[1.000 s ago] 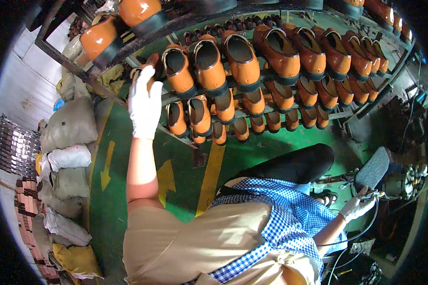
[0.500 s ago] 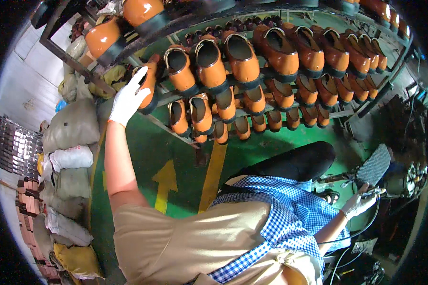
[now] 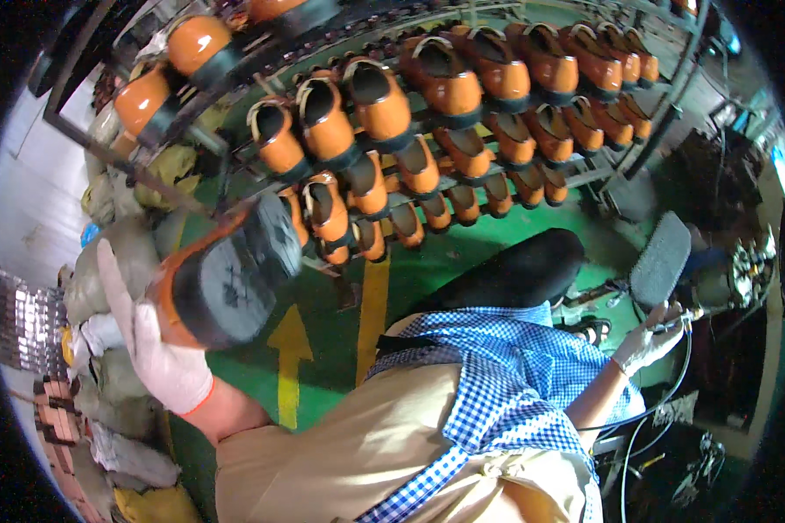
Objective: The person uses a spray gun to apply a glossy finish to brown leather shoes. They pick up shoes from a rotating rack, spray the exterior surfaces, and return them to the rack, repeating this process for multiple pairs.
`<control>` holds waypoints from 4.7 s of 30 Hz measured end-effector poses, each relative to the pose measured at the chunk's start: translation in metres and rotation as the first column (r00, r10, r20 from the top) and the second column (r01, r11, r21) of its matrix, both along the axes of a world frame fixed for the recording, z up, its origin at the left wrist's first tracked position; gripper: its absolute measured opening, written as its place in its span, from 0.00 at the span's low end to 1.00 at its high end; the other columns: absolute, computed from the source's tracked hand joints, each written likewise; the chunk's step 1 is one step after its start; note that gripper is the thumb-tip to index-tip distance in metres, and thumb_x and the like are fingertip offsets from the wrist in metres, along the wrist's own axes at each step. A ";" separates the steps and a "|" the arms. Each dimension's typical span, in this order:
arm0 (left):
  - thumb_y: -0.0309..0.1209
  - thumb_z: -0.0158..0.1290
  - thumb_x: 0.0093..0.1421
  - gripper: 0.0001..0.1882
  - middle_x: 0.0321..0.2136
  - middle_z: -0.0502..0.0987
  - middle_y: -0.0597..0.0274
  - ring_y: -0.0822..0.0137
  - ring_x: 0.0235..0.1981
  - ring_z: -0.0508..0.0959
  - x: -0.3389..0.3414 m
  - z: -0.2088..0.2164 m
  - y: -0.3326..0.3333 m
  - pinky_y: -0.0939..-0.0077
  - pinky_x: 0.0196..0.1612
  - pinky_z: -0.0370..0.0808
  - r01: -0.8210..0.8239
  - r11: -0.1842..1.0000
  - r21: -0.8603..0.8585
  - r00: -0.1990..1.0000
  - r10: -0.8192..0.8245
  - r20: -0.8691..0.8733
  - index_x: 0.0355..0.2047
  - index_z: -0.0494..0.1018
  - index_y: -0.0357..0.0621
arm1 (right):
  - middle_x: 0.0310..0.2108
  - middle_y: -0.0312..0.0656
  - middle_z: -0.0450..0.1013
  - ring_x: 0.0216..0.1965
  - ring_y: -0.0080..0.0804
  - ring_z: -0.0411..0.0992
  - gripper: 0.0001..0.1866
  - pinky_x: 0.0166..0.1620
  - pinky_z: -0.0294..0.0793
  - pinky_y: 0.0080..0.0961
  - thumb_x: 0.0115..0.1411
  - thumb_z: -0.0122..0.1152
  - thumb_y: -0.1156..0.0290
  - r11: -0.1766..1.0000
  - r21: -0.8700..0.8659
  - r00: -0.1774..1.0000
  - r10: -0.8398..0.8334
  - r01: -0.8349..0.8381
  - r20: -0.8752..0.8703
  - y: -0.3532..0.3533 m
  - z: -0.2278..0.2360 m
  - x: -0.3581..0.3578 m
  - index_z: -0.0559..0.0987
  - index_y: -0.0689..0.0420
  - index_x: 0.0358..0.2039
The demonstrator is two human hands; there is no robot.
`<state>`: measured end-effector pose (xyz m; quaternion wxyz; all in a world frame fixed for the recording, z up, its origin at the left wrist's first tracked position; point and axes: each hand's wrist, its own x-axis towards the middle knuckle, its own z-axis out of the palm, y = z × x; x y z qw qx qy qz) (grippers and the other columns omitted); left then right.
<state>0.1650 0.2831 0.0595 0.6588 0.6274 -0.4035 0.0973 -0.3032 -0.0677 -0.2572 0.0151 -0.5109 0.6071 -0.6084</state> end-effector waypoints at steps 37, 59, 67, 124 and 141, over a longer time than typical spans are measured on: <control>0.16 0.58 0.61 0.30 0.46 0.82 0.47 0.54 0.45 0.83 -0.282 -0.097 -0.341 0.64 0.53 0.78 0.655 0.073 0.752 0.085 -0.996 0.023 0.64 0.72 0.45 | 0.46 0.51 0.80 0.50 0.47 0.78 0.15 0.52 0.77 0.36 0.61 0.60 0.68 0.545 0.838 0.956 0.259 -0.025 -0.140 0.047 -0.023 -0.012 0.81 0.62 0.46; 0.20 0.56 0.64 0.35 0.57 0.77 0.42 0.45 0.47 0.81 -0.304 -0.127 -0.363 0.59 0.51 0.78 0.651 0.139 0.746 0.010 -0.985 0.174 0.71 0.64 0.48 | 0.36 0.45 0.77 0.36 0.40 0.79 0.11 0.41 0.77 0.31 0.68 0.65 0.68 0.772 0.222 0.728 0.401 -0.595 0.555 0.141 0.103 -0.026 0.81 0.61 0.46; 0.19 0.56 0.63 0.35 0.56 0.75 0.37 0.42 0.49 0.81 -0.306 -0.125 -0.356 0.57 0.52 0.78 0.639 0.157 0.753 0.020 -0.982 0.188 0.71 0.65 0.48 | 0.32 0.44 0.77 0.32 0.39 0.78 0.11 0.37 0.76 0.30 0.67 0.67 0.68 0.787 0.176 0.717 0.414 -0.592 0.561 0.140 0.104 -0.020 0.81 0.59 0.45; 0.16 0.57 0.60 0.44 0.59 0.74 0.35 0.34 0.59 0.75 -0.269 -0.147 -0.349 0.43 0.69 0.64 0.746 0.133 0.652 -0.038 -0.970 0.241 0.75 0.58 0.59 | 0.42 0.49 0.74 0.42 0.38 0.77 0.21 0.42 0.78 0.32 0.61 0.70 0.73 0.909 0.191 0.896 0.296 -0.371 0.330 0.076 0.120 0.022 0.75 0.64 0.52; 0.18 0.59 0.64 0.39 0.69 0.66 0.46 0.55 0.61 0.76 -0.246 -0.161 -0.350 0.61 0.63 0.73 0.810 0.094 0.579 0.081 -0.996 0.049 0.74 0.60 0.47 | 0.44 0.41 0.73 0.37 0.24 0.75 0.18 0.39 0.78 0.22 0.70 0.59 0.80 0.943 0.185 0.825 0.134 -0.277 0.549 0.089 0.059 0.016 0.70 0.61 0.59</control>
